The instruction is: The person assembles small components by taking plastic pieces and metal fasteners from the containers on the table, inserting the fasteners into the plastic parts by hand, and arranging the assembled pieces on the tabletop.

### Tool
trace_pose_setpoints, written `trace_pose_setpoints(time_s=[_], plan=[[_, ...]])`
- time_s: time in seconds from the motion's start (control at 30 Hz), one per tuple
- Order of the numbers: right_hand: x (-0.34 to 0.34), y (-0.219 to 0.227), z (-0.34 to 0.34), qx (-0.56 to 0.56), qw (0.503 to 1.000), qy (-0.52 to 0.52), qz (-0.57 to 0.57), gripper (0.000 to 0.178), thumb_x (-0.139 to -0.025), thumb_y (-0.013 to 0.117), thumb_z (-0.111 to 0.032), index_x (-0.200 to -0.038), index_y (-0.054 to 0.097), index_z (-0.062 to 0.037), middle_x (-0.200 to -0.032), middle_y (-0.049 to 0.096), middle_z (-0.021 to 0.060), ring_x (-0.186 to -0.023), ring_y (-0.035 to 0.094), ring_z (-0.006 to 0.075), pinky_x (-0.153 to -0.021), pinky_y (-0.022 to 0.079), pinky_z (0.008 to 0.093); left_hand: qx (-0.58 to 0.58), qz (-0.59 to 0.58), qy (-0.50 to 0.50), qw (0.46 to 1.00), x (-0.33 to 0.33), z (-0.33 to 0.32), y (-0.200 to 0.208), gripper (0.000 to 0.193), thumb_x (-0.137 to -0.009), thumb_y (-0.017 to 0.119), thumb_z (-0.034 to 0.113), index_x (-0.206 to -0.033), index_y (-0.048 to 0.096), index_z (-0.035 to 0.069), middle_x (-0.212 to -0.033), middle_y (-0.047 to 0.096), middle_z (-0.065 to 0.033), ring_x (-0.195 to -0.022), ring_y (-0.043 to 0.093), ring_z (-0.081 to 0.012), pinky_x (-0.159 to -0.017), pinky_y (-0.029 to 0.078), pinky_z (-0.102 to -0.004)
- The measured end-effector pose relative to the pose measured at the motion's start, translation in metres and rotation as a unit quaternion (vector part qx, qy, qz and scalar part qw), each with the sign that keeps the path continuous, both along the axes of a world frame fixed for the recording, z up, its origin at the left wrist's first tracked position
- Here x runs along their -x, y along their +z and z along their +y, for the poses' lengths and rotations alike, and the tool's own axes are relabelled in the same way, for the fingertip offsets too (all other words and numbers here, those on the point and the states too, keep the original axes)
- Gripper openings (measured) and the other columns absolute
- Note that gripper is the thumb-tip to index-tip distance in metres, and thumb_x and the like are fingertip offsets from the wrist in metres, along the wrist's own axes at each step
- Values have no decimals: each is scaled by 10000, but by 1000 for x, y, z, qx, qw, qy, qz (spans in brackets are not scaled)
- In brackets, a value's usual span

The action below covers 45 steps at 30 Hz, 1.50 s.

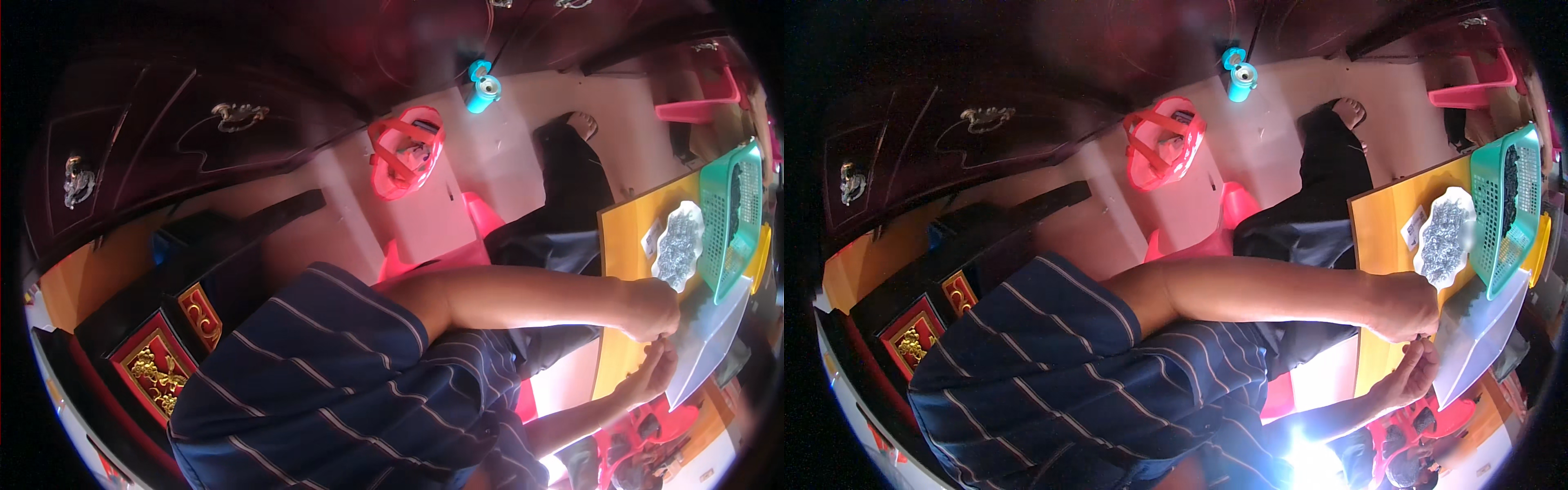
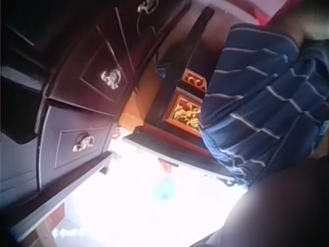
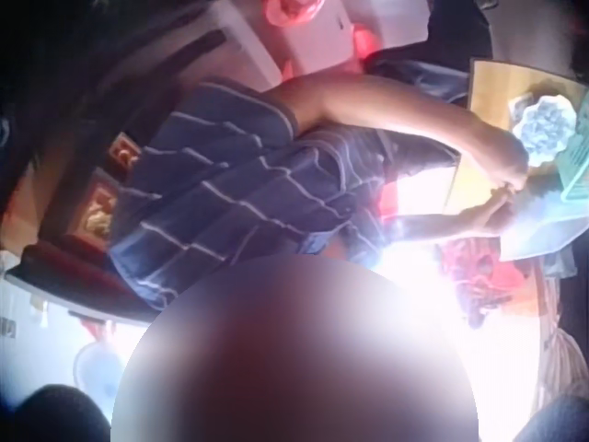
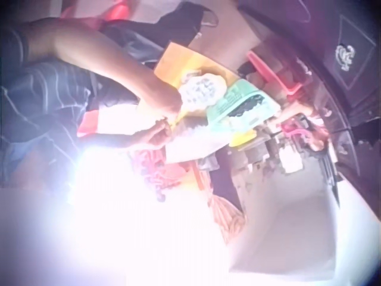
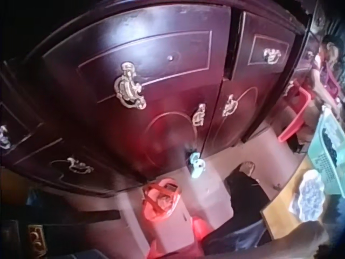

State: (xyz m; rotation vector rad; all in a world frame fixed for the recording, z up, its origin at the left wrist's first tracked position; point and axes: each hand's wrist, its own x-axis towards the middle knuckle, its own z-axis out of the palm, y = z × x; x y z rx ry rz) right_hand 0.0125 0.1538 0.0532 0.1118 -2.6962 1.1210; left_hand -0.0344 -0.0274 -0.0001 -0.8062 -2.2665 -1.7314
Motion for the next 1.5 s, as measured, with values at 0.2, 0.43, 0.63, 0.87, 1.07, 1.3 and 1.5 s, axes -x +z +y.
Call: trace_pose_setpoints(time_s=[0.2, 0.43, 0.63, 0.87, 1.07, 1.3, 1.5], plan=[[0, -7, 11, 4, 999, 30, 25, 120, -1007, 665, -104, -1053, 693, 3, -963, 688, 35, -869, 616, 120, -750, 495, 267, 46, 8, -7, 999, -2, 14, -5, 108, -776, 691, 161, -800, 738, 67, -738, 707, -144, -766, 716, -359, -689, 570, -476], [-7, 5, -10, -86, 996, 29, -15, 76, -925, 693, 7, -1000, 706, 3, -885, 697, 48, -832, 644, 120, -797, 531, 268, -58, -43, 7, 997, -13, 6, -15, 137, -753, 757, 164, -805, 710, 45, -782, 681, -184, -791, 682, -398, -720, 524, -499], [-14, -1, -2, 38, 998, 48, -25, 68, -869, 761, 3, -930, 733, 13, -846, 735, 53, -789, 658, 107, -762, 531, 270, -69, -44, -32, 996, -18, -2, -4, 125, -775, 744, 48, -891, 723, 8, -813, 707, -171, -760, 705, -338, -688, 545, -409], [-26, 0, 1, 33, 999, 8, -27, 149, -850, 788, -38, -958, 691, -3, -835, 730, 59, -743, 676, 143, -718, 540, 279, -17, -17, -53, 998, -22, 9, -1, 103, -793, 745, 49, -884, 712, 15, -775, 684, -149, -709, 684, -319, -644, 527, -407], [-33, -17, 20, 173, 978, 27, -112, 199, -892, 807, -112, -938, 643, -10, -840, 716, 30, -754, 664, 82, -691, 523, 243, -3, -4, -77, 997, -30, 15, 0, 107, -821, 774, 80, -883, 710, 19, -771, 681, -143, -703, 680, -318, -638, 524, -403], [-36, -27, 27, 378, 909, 37, -173, 151, -959, 737, -120, -948, 633, -13, -823, 655, -1, -763, 602, 59, -687, 476, 202, -43, -49, -96, 993, -35, 17, 6, 126, -807, 787, 23, -915, 727, -1, -793, 716, -127, -678, 706, -249, -617, 532, -333], [-39, -30, 18, 357, 922, -5, -150, 128, -973, 712, -103, -987, 633, -3, -849, 662, -2, -782, 611, 57, -712, 487, 199, -29, -45, -71, 996, -33, 18, 4, 110, -814, 777, 3, -912, 730, -12, -791, 724, -116, -673, 712, -195, -615, 536, -304]])
